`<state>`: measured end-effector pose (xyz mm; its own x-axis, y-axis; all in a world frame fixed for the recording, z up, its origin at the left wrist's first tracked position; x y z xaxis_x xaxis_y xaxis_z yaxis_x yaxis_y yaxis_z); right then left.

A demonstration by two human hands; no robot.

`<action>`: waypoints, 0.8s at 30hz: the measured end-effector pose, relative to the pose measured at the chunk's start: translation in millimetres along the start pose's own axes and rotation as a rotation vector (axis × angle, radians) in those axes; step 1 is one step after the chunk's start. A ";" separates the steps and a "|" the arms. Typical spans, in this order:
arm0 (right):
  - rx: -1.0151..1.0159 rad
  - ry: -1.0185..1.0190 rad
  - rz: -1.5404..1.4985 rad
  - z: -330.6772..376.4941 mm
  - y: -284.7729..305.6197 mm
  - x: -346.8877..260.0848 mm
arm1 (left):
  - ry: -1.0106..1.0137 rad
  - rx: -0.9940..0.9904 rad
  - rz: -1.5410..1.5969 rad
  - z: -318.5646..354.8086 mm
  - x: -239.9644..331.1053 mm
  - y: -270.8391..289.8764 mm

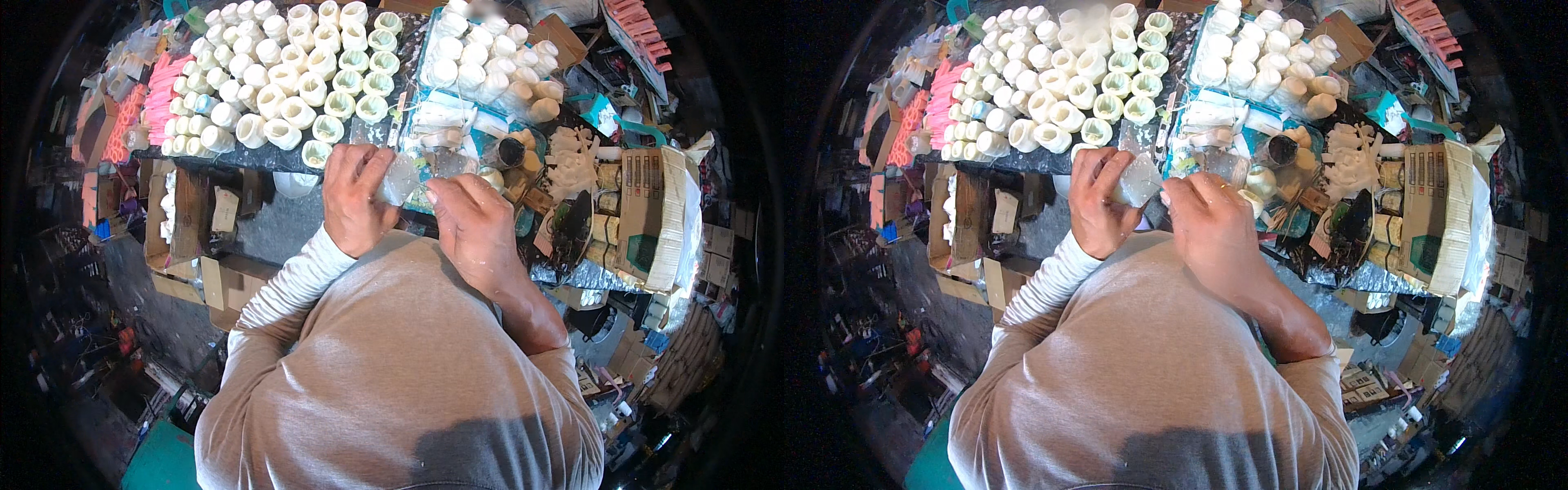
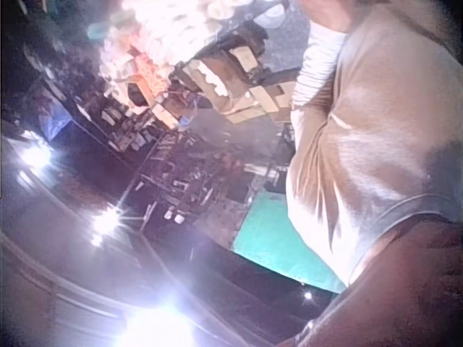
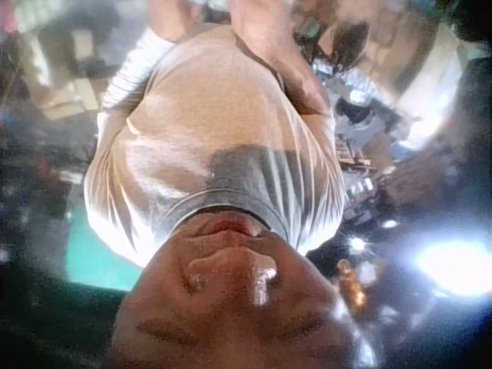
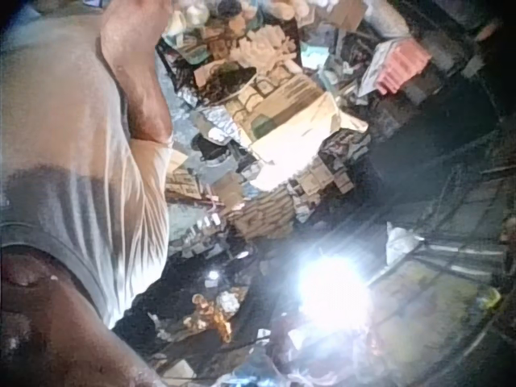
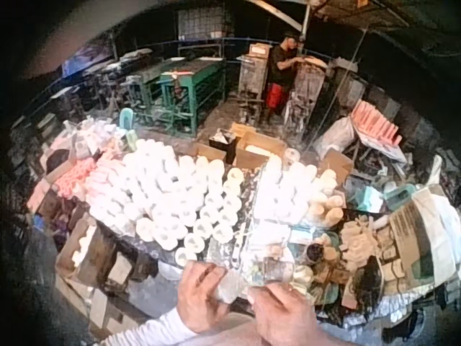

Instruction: The person repeatedly picks up white cylindrical candle bodies, inserts wicks into their centers, and places the finished units back on a table among many similar items. The process is continuous and repetitive, with the person handling each candle individually.

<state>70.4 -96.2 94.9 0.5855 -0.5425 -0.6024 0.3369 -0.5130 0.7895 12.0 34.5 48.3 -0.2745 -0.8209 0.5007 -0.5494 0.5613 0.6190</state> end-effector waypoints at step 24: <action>0.078 0.103 0.101 7.4 -19.6 -1.5 | -0.135 -0.073 -0.007 -11.1 10.7 -7.6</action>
<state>57.5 -90.2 79.4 0.6874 -0.5251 -0.5018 0.2162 -0.5117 0.8315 22.0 22.7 55.6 -0.3770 -0.8288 0.4135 -0.4946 0.5576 0.6667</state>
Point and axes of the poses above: each hand's wrist, its own z-axis away from the middle knuckle, its own y-axis out of the back of the hand, x = y × z, the point moved 10 cm from there along -z, towards the middle knuckle, and after that the axes turned 15 degrees about -y, right-handed, at the moved point
